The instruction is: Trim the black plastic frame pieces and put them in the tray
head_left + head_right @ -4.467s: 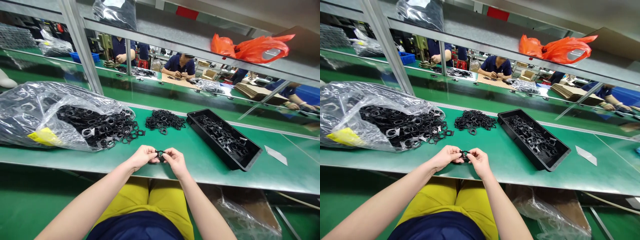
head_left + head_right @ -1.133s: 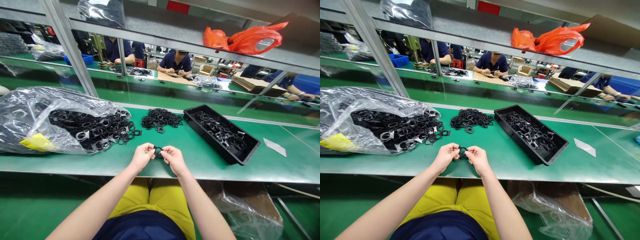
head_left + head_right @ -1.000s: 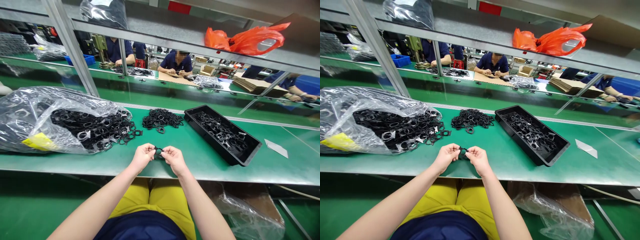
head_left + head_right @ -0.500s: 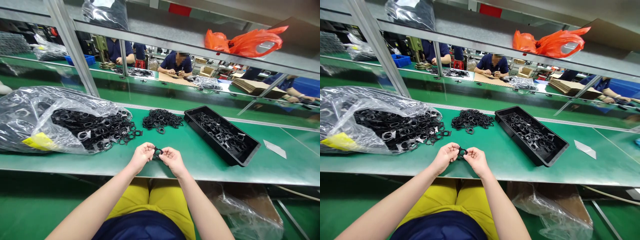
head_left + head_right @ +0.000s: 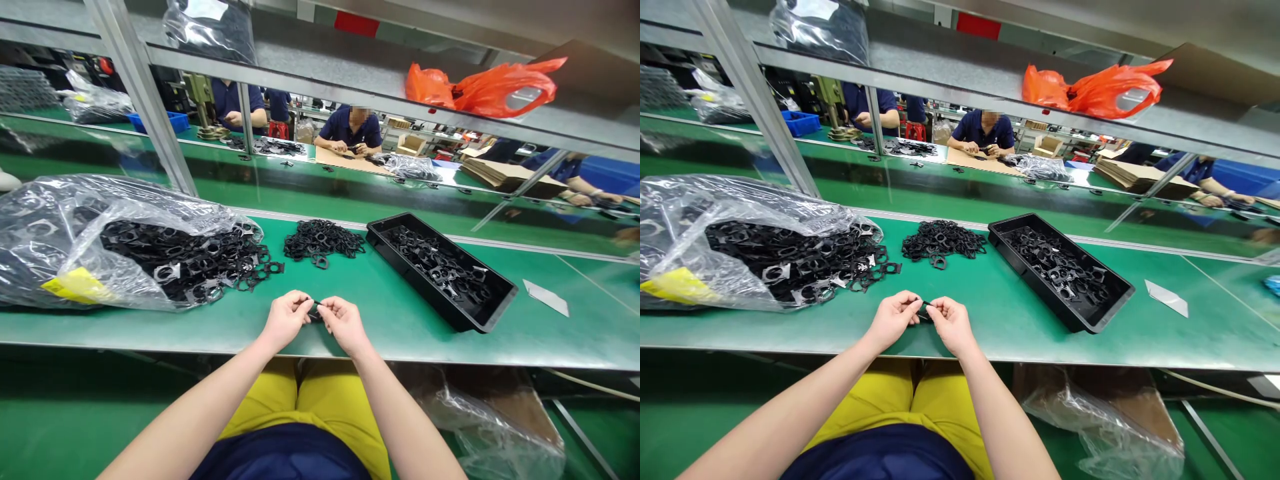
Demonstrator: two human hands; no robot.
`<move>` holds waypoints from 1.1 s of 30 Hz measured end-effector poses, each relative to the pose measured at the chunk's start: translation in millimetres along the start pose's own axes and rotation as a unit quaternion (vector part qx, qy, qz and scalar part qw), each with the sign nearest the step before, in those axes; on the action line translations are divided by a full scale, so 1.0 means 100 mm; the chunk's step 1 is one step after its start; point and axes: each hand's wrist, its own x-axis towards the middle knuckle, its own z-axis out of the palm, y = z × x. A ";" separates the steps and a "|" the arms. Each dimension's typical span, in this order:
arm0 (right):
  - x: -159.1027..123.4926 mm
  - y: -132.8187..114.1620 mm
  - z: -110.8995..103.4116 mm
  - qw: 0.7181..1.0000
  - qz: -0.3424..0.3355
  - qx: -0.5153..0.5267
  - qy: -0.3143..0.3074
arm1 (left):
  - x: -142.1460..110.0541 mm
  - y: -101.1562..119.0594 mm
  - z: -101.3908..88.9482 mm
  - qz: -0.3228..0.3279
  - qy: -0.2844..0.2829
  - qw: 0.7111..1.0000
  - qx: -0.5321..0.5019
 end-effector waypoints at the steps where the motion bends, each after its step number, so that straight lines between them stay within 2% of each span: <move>1: 0.00 0.00 -0.01 1.000 0.002 0.000 -0.003 | 0.00 0.00 0.00 0.001 0.002 1.000 0.004; 9: 0.02 -0.03 -0.01 1.000 0.013 0.007 -0.019 | 0.01 0.00 -0.01 0.021 -0.010 0.999 0.041; 13: -0.01 -0.04 0.03 1.000 0.012 -0.008 -0.011 | 0.01 -0.06 0.02 0.045 -0.027 0.995 0.081; 15: 0.01 -0.08 -0.05 1.000 0.007 -0.017 0.005 | 0.03 -0.07 -0.01 0.062 -0.035 0.991 0.111; 17: 0.07 -0.17 -0.25 0.999 -0.009 -0.024 0.047 | 0.07 -0.06 -0.12 0.084 -0.030 0.984 0.154; 19: 0.18 -0.32 -0.58 0.991 -0.041 -0.028 0.123 | 0.14 -0.02 -0.29 0.114 -0.002 0.971 0.209; 23: 0.37 -0.61 -1.33 0.950 -0.102 -0.050 0.292 | 0.40 0.07 -0.65 0.176 0.061 0.933 0.307; 25: 0.41 -0.64 -1.51 0.931 -0.108 -0.089 0.336 | 0.53 0.07 -0.75 0.194 0.070 0.918 0.339; 26: 0.41 -0.61 -1.52 0.927 -0.108 -0.114 0.340 | 0.57 0.06 -0.77 0.200 0.072 0.912 0.351; 28: 0.45 -0.48 -1.40 0.927 -0.106 -0.173 0.316 | 0.63 0.02 -0.79 0.208 0.073 0.904 0.367; 33: 0.76 -0.15 -0.67 0.921 -0.132 -0.319 0.181 | 0.61 -0.05 -0.77 0.218 0.065 0.899 0.373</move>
